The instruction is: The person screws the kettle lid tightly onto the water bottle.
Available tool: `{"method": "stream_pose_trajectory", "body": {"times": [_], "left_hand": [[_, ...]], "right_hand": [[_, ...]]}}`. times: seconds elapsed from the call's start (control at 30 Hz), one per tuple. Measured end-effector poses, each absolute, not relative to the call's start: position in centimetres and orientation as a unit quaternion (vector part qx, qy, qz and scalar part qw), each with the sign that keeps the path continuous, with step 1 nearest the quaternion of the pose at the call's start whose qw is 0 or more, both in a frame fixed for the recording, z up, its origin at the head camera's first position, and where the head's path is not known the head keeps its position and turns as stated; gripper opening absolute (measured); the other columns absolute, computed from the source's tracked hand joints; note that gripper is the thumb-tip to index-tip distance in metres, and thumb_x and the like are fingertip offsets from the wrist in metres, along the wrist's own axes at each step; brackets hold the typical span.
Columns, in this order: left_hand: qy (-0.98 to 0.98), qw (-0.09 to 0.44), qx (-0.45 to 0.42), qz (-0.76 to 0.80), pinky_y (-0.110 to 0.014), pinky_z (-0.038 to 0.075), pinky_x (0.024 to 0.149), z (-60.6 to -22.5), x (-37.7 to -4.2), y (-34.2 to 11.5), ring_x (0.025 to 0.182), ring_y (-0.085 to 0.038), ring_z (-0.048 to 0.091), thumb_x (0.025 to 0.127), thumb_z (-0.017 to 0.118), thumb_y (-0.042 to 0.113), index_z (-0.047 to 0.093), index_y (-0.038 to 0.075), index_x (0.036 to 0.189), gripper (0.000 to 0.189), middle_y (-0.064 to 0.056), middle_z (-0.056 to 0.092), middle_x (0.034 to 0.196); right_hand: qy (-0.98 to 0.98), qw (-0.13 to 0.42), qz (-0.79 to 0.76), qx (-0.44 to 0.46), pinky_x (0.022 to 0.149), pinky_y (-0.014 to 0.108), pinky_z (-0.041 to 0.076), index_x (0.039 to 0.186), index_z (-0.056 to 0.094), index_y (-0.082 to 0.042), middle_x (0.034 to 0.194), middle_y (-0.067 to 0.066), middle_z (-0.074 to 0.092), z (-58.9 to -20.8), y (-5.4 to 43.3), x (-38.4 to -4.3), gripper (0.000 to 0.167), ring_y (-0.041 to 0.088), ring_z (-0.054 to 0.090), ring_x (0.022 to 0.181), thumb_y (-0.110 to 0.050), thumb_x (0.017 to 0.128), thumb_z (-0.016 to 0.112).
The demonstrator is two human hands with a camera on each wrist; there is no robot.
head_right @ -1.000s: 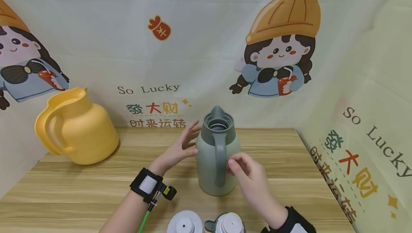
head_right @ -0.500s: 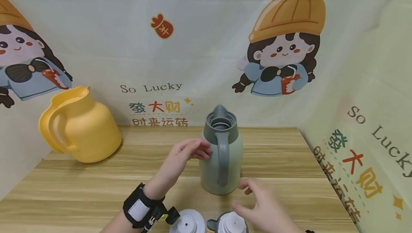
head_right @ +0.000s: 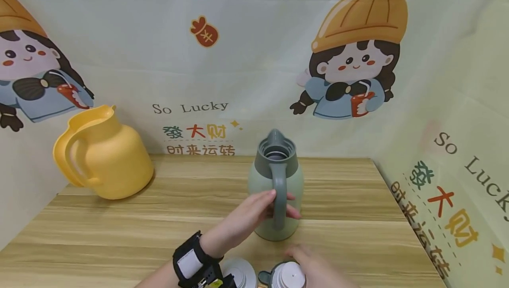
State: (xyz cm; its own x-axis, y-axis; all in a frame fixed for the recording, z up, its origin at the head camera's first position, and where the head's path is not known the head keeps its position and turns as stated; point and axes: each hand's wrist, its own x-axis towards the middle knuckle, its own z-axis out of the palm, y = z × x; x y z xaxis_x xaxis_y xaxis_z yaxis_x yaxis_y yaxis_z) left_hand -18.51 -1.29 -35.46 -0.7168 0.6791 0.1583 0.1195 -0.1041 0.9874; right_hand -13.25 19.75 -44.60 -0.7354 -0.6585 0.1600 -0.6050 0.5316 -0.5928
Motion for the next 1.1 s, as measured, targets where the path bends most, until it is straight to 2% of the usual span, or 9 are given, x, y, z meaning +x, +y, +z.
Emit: {"method": "stream_pose_trajectory", "body": {"times": [0.1, 0.27, 0.47, 0.73, 0.9, 1.1], "left_hand": [[0.628, 0.211, 0.318, 0.679, -0.026, 0.041, 0.093, -35.6, -18.5, -0.9, 0.098, -0.012, 0.06, 0.105, 0.029, 0.039, 0.055, -0.006, 0.12, 0.054, -0.017, 0.067, 0.097], [0.619, 0.211, 0.318, 0.686, -0.027, 0.044, 0.087, -36.0, -18.4, -0.4, 0.083, -0.009, 0.055, 0.106, 0.023, 0.04, 0.051, -0.013, 0.108, 0.06, -0.001, 0.056, 0.085], [0.626, 0.196, 0.334, 0.677, -0.022, 0.041, 0.082, -36.3, -18.3, -0.1, 0.079, -0.008, 0.048, 0.104, 0.018, 0.044, 0.048, -0.011, 0.102, 0.063, 0.001, 0.048, 0.08], [0.627, 0.187, 0.345, 0.673, -0.02, 0.039, 0.079, -36.3, -18.3, -0.1, 0.078, -0.008, 0.046, 0.104, 0.016, 0.045, 0.048, -0.01, 0.099, 0.064, 0.002, 0.046, 0.079], [0.626, 0.185, 0.344, 0.675, -0.019, 0.039, 0.078, -36.4, -18.3, -0.1, 0.078, -0.007, 0.046, 0.104, 0.016, 0.045, 0.048, -0.01, 0.099, 0.064, 0.002, 0.046, 0.079], [0.628, 0.191, 0.34, 0.673, -0.02, 0.038, 0.08, -36.4, -18.3, -0.1, 0.078, -0.006, 0.047, 0.104, 0.016, 0.045, 0.048, -0.01, 0.1, 0.063, 0.0, 0.046, 0.079]], "right_hand": [[0.876, 0.044, -0.297, -0.379, 0.081, 0.031, 0.05, 0.126, 0.05, -0.001, 0.119, 0.01, 0.055, -45.0, 19.8, -13.4, 0.071, 0.015, 0.054, 0.105, -0.048, 0.078, 0.076], [0.878, 0.033, -0.274, -0.39, 0.086, 0.034, 0.049, 0.131, 0.048, -0.002, 0.123, 0.012, 0.055, -45.3, 19.8, -13.5, 0.075, 0.02, 0.054, 0.111, -0.05, 0.08, 0.073], [0.868, -0.006, -0.259, -0.424, 0.086, 0.034, 0.05, 0.134, 0.045, 0.001, 0.123, 0.014, 0.055, -45.7, 20.0, -13.6, 0.079, 0.022, 0.054, 0.111, -0.051, 0.081, 0.072], [0.868, 0.03, -0.28, -0.41, 0.089, 0.035, 0.048, 0.136, 0.043, 0.002, 0.126, 0.016, 0.054, -45.7, 20.2, -13.9, 0.08, 0.022, 0.052, 0.115, -0.047, 0.08, 0.074], [0.871, 0.042, -0.289, -0.394, 0.087, 0.033, 0.049, 0.132, 0.046, 0.005, 0.122, 0.017, 0.055, -45.9, 20.2, -14.2, 0.08, 0.02, 0.053, 0.111, -0.044, 0.077, 0.079], [0.832, -0.013, -0.338, -0.439, 0.074, 0.025, 0.049, 0.117, 0.056, 0.0, 0.108, 0.003, 0.054, -46.9, 20.8, -14.5, 0.062, 0.007, 0.052, 0.095, -0.034, 0.073, 0.084]]}}
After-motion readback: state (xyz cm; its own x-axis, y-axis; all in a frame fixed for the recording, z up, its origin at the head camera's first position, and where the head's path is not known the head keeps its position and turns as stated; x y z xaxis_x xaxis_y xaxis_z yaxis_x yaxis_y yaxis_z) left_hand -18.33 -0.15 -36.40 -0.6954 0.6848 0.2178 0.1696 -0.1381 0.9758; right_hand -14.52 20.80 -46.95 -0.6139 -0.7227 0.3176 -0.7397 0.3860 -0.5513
